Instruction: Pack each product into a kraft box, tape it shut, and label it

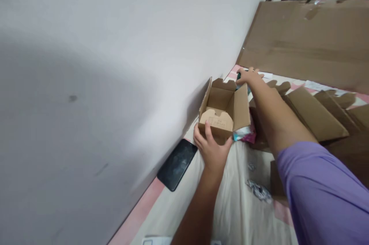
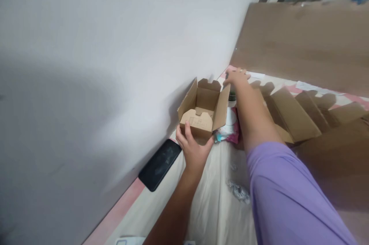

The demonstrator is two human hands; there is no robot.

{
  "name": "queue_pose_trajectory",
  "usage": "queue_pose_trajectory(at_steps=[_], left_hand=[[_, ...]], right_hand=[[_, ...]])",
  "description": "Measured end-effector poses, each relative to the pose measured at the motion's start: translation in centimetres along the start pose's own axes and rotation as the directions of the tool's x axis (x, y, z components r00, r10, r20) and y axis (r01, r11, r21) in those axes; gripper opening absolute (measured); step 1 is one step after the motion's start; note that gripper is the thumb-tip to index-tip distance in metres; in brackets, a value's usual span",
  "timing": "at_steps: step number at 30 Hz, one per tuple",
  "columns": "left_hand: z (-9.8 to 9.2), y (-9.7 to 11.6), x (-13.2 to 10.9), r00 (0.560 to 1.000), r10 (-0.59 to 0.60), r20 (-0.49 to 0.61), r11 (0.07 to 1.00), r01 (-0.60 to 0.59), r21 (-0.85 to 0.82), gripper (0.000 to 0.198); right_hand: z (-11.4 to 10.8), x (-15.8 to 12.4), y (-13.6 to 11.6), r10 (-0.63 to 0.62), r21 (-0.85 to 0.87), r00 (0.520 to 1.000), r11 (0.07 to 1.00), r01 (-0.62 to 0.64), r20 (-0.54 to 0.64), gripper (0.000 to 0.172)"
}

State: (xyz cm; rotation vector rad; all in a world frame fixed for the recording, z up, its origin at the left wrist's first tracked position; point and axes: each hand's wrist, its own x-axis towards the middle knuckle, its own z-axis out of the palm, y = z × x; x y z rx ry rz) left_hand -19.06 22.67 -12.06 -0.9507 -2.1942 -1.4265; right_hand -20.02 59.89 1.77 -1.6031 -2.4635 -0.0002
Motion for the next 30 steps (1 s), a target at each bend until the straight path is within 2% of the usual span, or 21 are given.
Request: queue_pose_trajectory(at_steps=[3,6,8,10,13,19,22,24,26,30], left_hand=[[0.1,-0.1,0.2,1.0,0.005,0.01,1.0,-0.004,-0.013,0.096],[-0.1,0.1,0.3,1.0,-0.01,0.022,1.0,0.01,-0.03,0.096],[-0.4,0.2,0.5,0.999,-0.016,0.029,0.999,0.017,-0.049,0.095],[-0.6,0.3,0.7,0.999,-0.031,0.038,0.998,0.033,-0.061,0.095],[-0.9,0.3,0.8,0.995,-0.085,0.056,0.994,0.089,-0.07,0.096],[-1.1,0.6,0.7,0.989,-0.137,0.051,0.978,0.144,-0.152,0.096],[-1.4,1.2,0.9,0.986,-0.159,0.043,0.966,0.164,-0.199,0.094],[-2.0,1.7,1.3,0.981,-0.187,0.051,0.957,0.194,-0.214,0.092],[-2.8,2.2,1.9,0.974,-0.218,0.067,0.949,0.228,-0.219,0.09],[-4.5,2.8,3.4,0.979,-0.198,0.053,0.946,0.205,-0.249,0.096]], right_hand=[[0.0,-1.5,-1.4,0.085,-0.067,0.996,0.994,-0.083,0.022,0.081],[0.9,-4.3,-2.8,0.054,-0.053,0.992,0.997,-0.06,-0.113,0.054],[1.9,-6.9,-3.4,0.031,-0.025,0.972,0.999,-0.038,-0.232,0.043],[2.6,-9.9,-3.7,0.018,-0.01,0.948,1.0,-0.023,-0.318,0.046],[2.7,-14.8,-4.0,0.011,-0.02,0.934,1.0,-0.019,-0.357,0.054],[-0.9,-22.5,-5.5,0.039,-0.048,0.94,0.997,-0.059,-0.339,0.056],[-2.7,-26.7,-6.8,0.032,-0.033,0.913,0.998,-0.05,-0.407,0.054],[-3.5,-30.3,-7.4,-0.028,-0.045,0.906,0.999,0.01,-0.423,0.054],[-4.0,-34.4,-7.5,-0.104,-0.06,0.917,0.994,0.087,-0.385,0.055],[-6.1,-41.9,-5.3,-0.2,-0.079,0.927,0.98,0.184,-0.316,0.054]])
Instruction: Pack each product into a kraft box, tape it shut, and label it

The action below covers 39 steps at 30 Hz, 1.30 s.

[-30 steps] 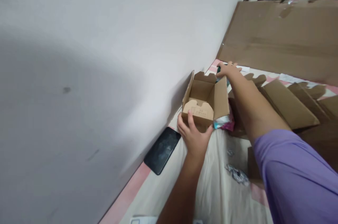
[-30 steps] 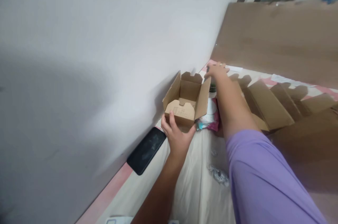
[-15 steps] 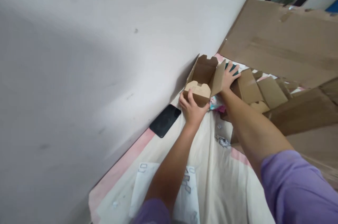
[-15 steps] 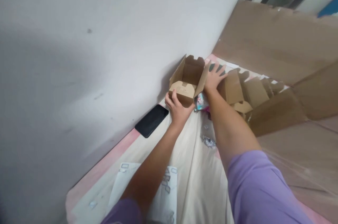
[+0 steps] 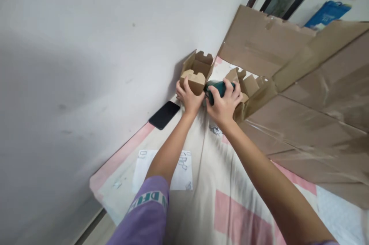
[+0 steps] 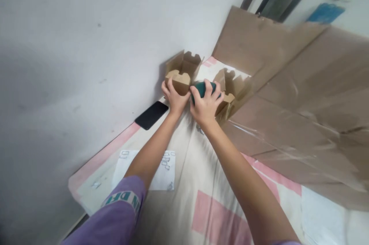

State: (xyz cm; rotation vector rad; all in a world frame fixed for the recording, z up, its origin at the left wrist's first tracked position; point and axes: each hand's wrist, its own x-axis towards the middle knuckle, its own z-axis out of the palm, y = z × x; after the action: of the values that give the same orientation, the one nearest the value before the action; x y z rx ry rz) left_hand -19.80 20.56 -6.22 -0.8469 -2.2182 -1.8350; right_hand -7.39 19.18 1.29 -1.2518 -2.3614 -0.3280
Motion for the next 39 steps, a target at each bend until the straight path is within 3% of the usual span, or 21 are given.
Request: queue_pose_trajectory(at_steps=[3,5,8,10,12,14,17,19,21,22,24,26,30,36,39], left_hand=[[-0.7,0.7,0.6,0.996,0.084,-0.025,0.992,-0.085,-0.088,0.102],[-0.8,1.1,0.7,0.992,0.128,-0.022,0.98,-0.13,-0.15,0.105],[-0.8,1.6,0.3,0.988,0.157,0.001,0.964,-0.153,-0.219,0.106],[-0.7,1.9,0.0,0.988,0.154,0.013,0.954,-0.145,-0.261,0.105],[-0.7,2.2,-0.2,0.99,0.141,0.025,0.949,-0.128,-0.29,0.105],[-0.7,2.5,-0.3,0.991,0.13,0.035,0.949,-0.114,-0.295,0.103],[-0.8,2.9,-0.4,0.992,0.122,0.044,0.954,-0.105,-0.282,0.102],[-0.9,3.1,-0.4,0.993,0.106,0.048,0.953,-0.088,-0.289,0.101],[-0.9,3.0,-0.3,0.995,0.095,0.041,0.944,-0.077,-0.32,0.1],[-0.9,2.9,-0.1,0.995,0.093,0.033,0.937,-0.077,-0.341,0.099],[-0.9,2.6,0.4,0.996,0.091,0.019,0.92,-0.076,-0.385,0.1],[-0.9,2.2,1.1,0.997,0.082,0.007,0.904,-0.071,-0.422,0.103],[-1.6,2.2,2.0,0.994,0.104,-0.043,0.872,-0.112,-0.476,0.105],[-3.4,5.1,2.2,0.981,0.162,-0.111,0.808,-0.196,-0.556,0.104],[-5.2,6.5,1.7,0.966,0.226,-0.123,0.785,-0.255,-0.564,0.105]], right_hand=[[-4.2,-4.1,3.0,-0.09,0.055,0.994,0.995,0.087,0.064,0.054],[-7.0,-7.0,5.2,-0.225,0.164,0.967,0.965,0.205,0.117,0.053],[-10.4,-12.0,8.0,-0.479,0.365,0.865,0.84,0.402,0.151,0.058],[-11.5,-15.1,9.3,-0.565,0.412,0.806,0.786,0.461,0.176,0.064],[-12.0,-17.3,10.1,-0.591,0.398,0.778,0.78,0.483,0.213,0.064],[-12.3,-18.7,10.1,-0.581,0.372,0.781,0.793,0.482,0.228,0.066],[-12.4,-20.4,7.8,-0.496,0.304,0.846,0.851,0.429,0.194,0.077],[-11.7,-21.9,4.5,-0.441,0.308,0.881,0.874,0.376,0.173,0.083],[-9.7,-23.4,0.5,-0.425,0.418,0.874,0.856,0.304,0.235,0.08],[-8.2,-24.0,-1.4,-0.389,0.438,0.861,0.87,0.226,0.327,0.074],[-4.7,-24.6,-4.5,-0.387,0.443,0.784,0.882,0.16,0.486,0.064],[-1.4,-24.6,-6.3,-0.389,0.448,0.75,0.883,0.138,0.535,0.056],[1.6,-24.7,-7.0,-0.356,0.465,0.781,0.88,0.096,0.513,0.055],[1.7,-24.8,-7.3,-0.309,0.462,0.816,0.885,0.059,0.488,0.058],[2.2,-24.4,-7.7,-0.28,0.459,0.842,0.887,0.044,0.462,0.059]])
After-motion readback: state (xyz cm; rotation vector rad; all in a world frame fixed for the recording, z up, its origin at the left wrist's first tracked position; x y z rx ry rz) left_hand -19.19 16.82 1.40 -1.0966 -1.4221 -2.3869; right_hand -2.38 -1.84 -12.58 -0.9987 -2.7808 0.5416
